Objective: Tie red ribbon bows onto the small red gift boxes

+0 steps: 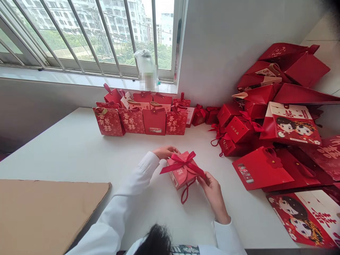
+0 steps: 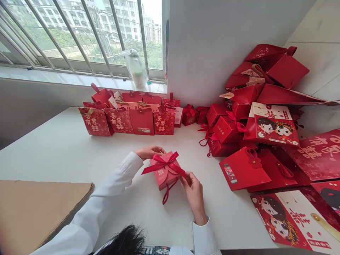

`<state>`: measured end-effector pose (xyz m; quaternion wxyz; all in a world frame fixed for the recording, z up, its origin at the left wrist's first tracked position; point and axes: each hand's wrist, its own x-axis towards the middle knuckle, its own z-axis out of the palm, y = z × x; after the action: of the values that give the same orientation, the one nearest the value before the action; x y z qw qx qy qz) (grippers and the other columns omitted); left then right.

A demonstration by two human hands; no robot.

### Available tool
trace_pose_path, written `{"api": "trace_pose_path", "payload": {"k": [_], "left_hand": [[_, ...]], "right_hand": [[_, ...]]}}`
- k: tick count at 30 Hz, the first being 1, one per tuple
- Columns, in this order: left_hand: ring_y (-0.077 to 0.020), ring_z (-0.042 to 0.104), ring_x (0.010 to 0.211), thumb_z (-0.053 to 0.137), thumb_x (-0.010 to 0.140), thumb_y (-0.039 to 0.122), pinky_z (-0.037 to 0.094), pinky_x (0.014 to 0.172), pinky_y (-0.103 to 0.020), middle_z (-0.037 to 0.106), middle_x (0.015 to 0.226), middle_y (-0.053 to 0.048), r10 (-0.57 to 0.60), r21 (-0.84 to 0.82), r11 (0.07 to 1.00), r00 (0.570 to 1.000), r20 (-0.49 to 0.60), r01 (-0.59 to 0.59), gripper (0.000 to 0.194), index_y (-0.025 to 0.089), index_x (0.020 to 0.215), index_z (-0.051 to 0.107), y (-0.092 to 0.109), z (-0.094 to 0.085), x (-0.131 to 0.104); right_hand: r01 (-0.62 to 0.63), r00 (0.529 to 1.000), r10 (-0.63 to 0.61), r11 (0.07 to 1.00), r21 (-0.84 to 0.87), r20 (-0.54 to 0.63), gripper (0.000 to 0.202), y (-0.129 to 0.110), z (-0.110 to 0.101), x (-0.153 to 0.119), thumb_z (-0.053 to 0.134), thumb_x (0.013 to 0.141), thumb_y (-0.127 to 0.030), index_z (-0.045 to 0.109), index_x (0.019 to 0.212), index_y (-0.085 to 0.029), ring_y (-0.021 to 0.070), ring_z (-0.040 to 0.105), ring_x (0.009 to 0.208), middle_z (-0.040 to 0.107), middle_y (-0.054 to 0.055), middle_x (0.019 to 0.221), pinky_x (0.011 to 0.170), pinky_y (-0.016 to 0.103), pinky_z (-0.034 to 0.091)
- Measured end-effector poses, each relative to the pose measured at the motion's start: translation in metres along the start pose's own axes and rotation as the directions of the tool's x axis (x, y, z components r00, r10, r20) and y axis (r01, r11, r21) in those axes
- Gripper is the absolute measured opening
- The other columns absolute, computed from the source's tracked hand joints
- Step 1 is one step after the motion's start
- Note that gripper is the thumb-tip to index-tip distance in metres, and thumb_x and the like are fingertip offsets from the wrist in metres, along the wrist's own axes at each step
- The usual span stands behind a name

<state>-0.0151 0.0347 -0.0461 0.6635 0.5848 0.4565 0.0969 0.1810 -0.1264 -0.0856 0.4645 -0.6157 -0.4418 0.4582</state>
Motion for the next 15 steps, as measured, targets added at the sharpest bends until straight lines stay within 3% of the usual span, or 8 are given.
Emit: {"api": "trace_pose_path", "payload": {"k": [4, 8, 11, 15], "left_hand": [[-0.0110, 0.050, 0.059, 0.074, 0.054, 0.052, 0.035, 0.051, -0.020, 0.059, 0.069, 0.000, 0.022, -0.042, 0.999, 0.996, -0.085, -0.025, 0.048, 0.016, 0.084, 0.064, -0.008, 0.002, -0.017], [-0.0091, 0.044, 0.055, 0.073, 0.055, 0.054, 0.031, 0.050, -0.020, 0.052, 0.063, 0.005, 0.020, -0.028, 0.999, 0.985, -0.170, -0.025, 0.050, 0.019, 0.090, 0.062, -0.012, 0.007, -0.018], [-0.0106, 0.045, 0.056, 0.077, 0.050, 0.049, 0.033, 0.053, -0.022, 0.053, 0.061, 0.004, 0.050, -0.018, 0.998, 0.990, -0.133, -0.052, 0.045, 0.018, 0.080, 0.064, -0.010, 0.013, -0.012], [-0.0116, 0.045, 0.058, 0.074, 0.052, 0.052, 0.033, 0.056, -0.023, 0.054, 0.059, 0.002, 0.104, -0.027, 0.994, 0.991, -0.087, -0.106, 0.040, 0.017, 0.058, 0.057, -0.009, 0.019, -0.011]], "right_hand": [[-0.036, 0.999, 0.038, 0.992, 0.125, -0.015, 0.049, 0.010, 0.002, 0.002, 0.057, 0.079, -0.060, 0.054, 0.106, -0.020, 0.0206, 0.064, 0.082, 0.066, 0.007, 0.096, 0.075, 0.033, 0.049], [-0.058, 0.998, 0.062, 0.963, 0.265, -0.006, 0.056, 0.016, 0.011, -0.009, 0.069, 0.070, -0.055, 0.051, 0.111, -0.023, 0.0226, 0.065, 0.085, 0.067, 0.005, 0.093, 0.078, 0.037, 0.050], [-0.042, 0.999, 0.031, 0.956, 0.290, 0.041, 0.056, 0.016, 0.019, -0.015, 0.075, 0.066, -0.047, 0.051, 0.112, -0.023, 0.0227, 0.064, 0.081, 0.067, 0.003, 0.083, 0.076, 0.038, 0.050], [-0.070, 0.997, 0.059, 0.950, 0.304, 0.046, 0.049, 0.011, 0.021, -0.014, 0.073, 0.071, -0.039, 0.051, 0.111, -0.021, 0.0220, 0.063, 0.079, 0.066, 0.002, 0.079, 0.076, 0.036, 0.050]]}}
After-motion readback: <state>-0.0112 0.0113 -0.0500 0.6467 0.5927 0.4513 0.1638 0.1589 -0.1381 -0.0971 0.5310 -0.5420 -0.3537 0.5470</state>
